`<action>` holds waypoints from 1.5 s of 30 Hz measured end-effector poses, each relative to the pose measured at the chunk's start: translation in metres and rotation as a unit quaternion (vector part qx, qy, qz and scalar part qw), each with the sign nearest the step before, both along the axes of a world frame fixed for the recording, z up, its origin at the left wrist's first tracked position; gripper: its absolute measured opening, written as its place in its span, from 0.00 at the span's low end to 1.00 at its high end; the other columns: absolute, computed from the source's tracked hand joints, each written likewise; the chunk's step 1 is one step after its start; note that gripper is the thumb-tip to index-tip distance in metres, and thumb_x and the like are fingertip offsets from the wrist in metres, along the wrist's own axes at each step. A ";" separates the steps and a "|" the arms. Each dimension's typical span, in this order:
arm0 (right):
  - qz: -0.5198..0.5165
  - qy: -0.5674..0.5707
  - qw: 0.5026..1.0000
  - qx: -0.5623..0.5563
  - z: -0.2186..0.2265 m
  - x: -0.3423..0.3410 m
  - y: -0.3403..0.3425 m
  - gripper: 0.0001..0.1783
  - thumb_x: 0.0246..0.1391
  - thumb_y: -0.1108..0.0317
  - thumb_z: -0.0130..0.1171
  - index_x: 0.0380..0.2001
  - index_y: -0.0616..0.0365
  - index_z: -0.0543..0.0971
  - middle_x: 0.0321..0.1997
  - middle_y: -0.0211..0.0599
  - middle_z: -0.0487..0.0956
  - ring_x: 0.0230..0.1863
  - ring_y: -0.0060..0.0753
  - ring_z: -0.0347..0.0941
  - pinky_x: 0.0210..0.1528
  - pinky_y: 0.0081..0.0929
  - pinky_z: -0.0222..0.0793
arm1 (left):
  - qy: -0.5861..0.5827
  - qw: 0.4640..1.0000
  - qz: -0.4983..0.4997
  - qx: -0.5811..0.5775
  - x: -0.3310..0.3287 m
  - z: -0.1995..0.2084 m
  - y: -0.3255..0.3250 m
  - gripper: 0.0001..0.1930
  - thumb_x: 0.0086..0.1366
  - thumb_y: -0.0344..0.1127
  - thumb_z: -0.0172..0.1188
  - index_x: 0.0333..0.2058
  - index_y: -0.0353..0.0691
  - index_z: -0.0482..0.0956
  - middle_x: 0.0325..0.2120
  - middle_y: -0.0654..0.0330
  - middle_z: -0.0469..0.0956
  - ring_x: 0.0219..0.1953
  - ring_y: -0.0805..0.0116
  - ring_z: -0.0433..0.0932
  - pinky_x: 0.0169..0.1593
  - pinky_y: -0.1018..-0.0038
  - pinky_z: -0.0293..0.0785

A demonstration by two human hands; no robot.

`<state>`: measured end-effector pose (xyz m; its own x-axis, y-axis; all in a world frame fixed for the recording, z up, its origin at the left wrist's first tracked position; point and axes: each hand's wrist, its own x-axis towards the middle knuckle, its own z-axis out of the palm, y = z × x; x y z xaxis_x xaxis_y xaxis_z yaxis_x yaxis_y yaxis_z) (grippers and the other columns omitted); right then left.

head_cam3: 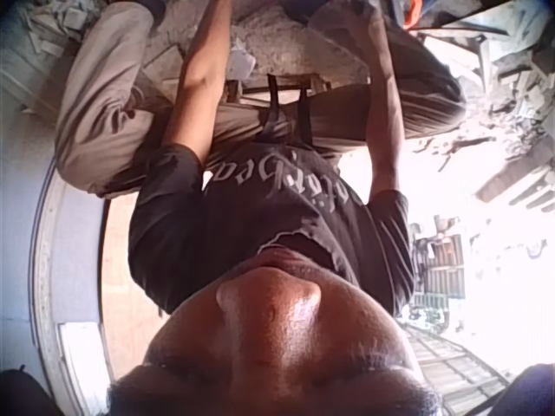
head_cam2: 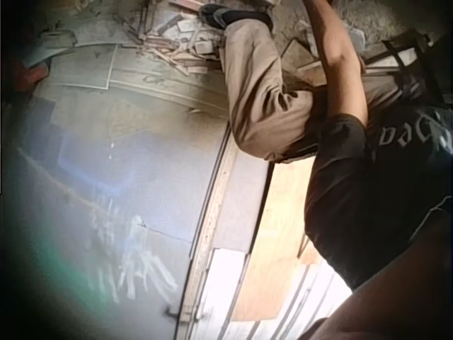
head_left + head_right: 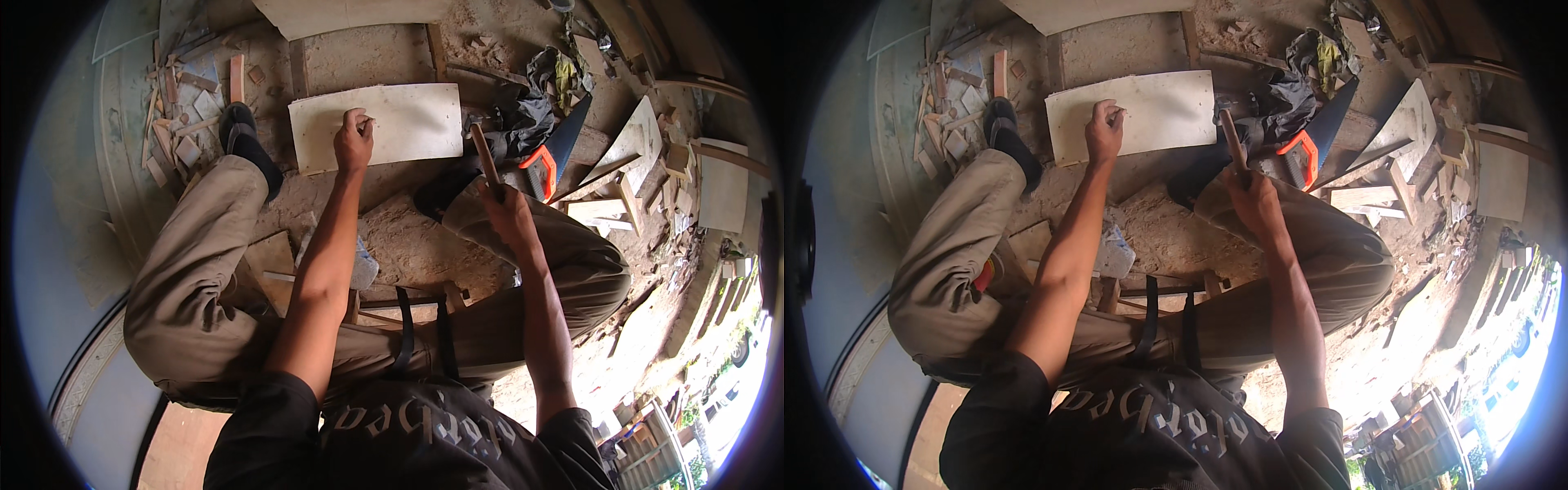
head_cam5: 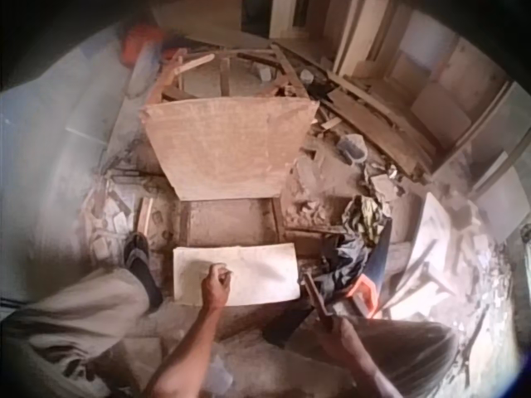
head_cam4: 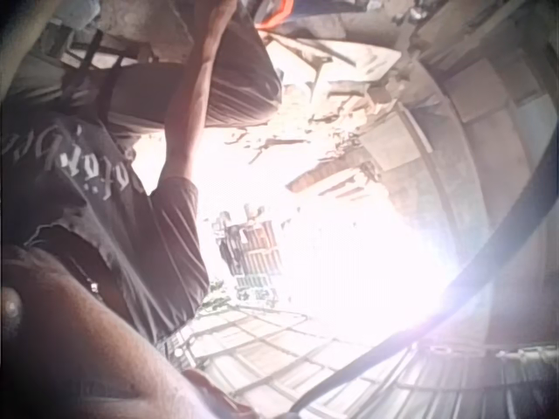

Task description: The person sits on the floor and uses a hammer to drive nails into a rectangular white board. The person repeatedly positions the board, hammers nails into it, and flips the board over to continue hammering on the other side.

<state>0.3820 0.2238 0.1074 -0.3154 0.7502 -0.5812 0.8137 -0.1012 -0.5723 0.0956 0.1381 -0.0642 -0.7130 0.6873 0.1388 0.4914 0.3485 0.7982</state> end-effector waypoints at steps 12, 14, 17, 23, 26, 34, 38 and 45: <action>-0.001 -0.014 1.000 -0.014 0.014 -0.008 0.001 0.29 0.55 0.47 0.57 0.37 0.70 0.78 0.29 0.56 0.79 0.37 0.46 0.79 0.40 0.37 0.70 | -0.013 1.000 -0.019 0.001 -0.005 0.012 0.005 0.05 0.56 0.32 0.65 0.32 0.40 0.82 0.29 0.54 0.82 0.28 0.59 0.81 0.33 0.70 0.76; 0.001 -0.019 1.000 -0.010 0.012 -0.006 0.001 0.30 0.55 0.47 0.57 0.38 0.70 0.78 0.30 0.57 0.79 0.38 0.47 0.79 0.40 0.37 0.70 | -0.010 1.000 -0.023 0.006 -0.004 0.015 0.005 0.05 0.56 0.31 0.64 0.32 0.40 0.82 0.29 0.54 0.82 0.27 0.59 0.81 0.33 0.70 0.76; 0.004 -0.021 1.000 0.002 0.006 -0.004 0.000 0.31 0.54 0.46 0.58 0.39 0.71 0.78 0.32 0.59 0.79 0.40 0.51 0.79 0.41 0.39 0.70 | -0.004 0.999 -0.031 0.011 -0.004 0.015 0.004 0.04 0.56 0.30 0.63 0.31 0.39 0.81 0.29 0.54 0.81 0.28 0.58 0.81 0.33 0.70 0.76; 0.014 -0.025 1.000 0.002 0.004 -0.003 0.000 0.32 0.54 0.46 0.58 0.40 0.72 0.77 0.34 0.60 0.79 0.42 0.54 0.78 0.43 0.40 0.70 | 0.079 0.994 -0.074 0.023 -0.004 0.007 0.004 0.04 0.56 0.28 0.62 0.30 0.39 0.76 0.28 0.56 0.79 0.32 0.55 0.79 0.35 0.67 0.75; 0.017 -0.028 0.999 0.010 0.000 -0.002 0.001 0.31 0.55 0.46 0.57 0.40 0.71 0.77 0.35 0.60 0.79 0.43 0.54 0.78 0.44 0.40 0.70 | 0.101 0.990 -0.097 0.032 -0.004 0.003 0.004 0.05 0.56 0.27 0.61 0.30 0.40 0.73 0.28 0.57 0.79 0.32 0.54 0.79 0.35 0.67 0.75; 0.030 -0.021 0.999 0.036 0.015 -0.012 -0.005 0.30 0.55 0.46 0.56 0.40 0.69 0.77 0.36 0.60 0.79 0.44 0.57 0.77 0.45 0.42 0.70 | 0.006 0.998 -0.047 0.036 0.002 0.003 0.003 0.07 0.57 0.28 0.63 0.29 0.40 0.72 0.25 0.58 0.78 0.27 0.58 0.79 0.32 0.68 0.74; 0.053 -0.020 0.996 0.062 0.015 -0.018 -0.007 0.29 0.55 0.47 0.57 0.38 0.69 0.77 0.34 0.59 0.79 0.42 0.58 0.77 0.43 0.42 0.71 | -0.086 0.995 -0.002 0.048 0.004 0.009 0.002 0.05 0.59 0.30 0.62 0.34 0.38 0.77 0.25 0.58 0.80 0.24 0.68 0.78 0.30 0.72 0.73; 0.065 -0.012 0.997 0.044 0.021 -0.022 -0.007 0.26 0.56 0.49 0.57 0.36 0.68 0.76 0.31 0.57 0.79 0.38 0.58 0.77 0.40 0.43 0.71 | -0.200 0.979 0.041 0.014 0.003 0.020 0.007 0.06 0.66 0.29 0.53 0.39 0.37 0.77 0.19 0.63 0.74 0.21 0.77 0.74 0.23 0.76 0.71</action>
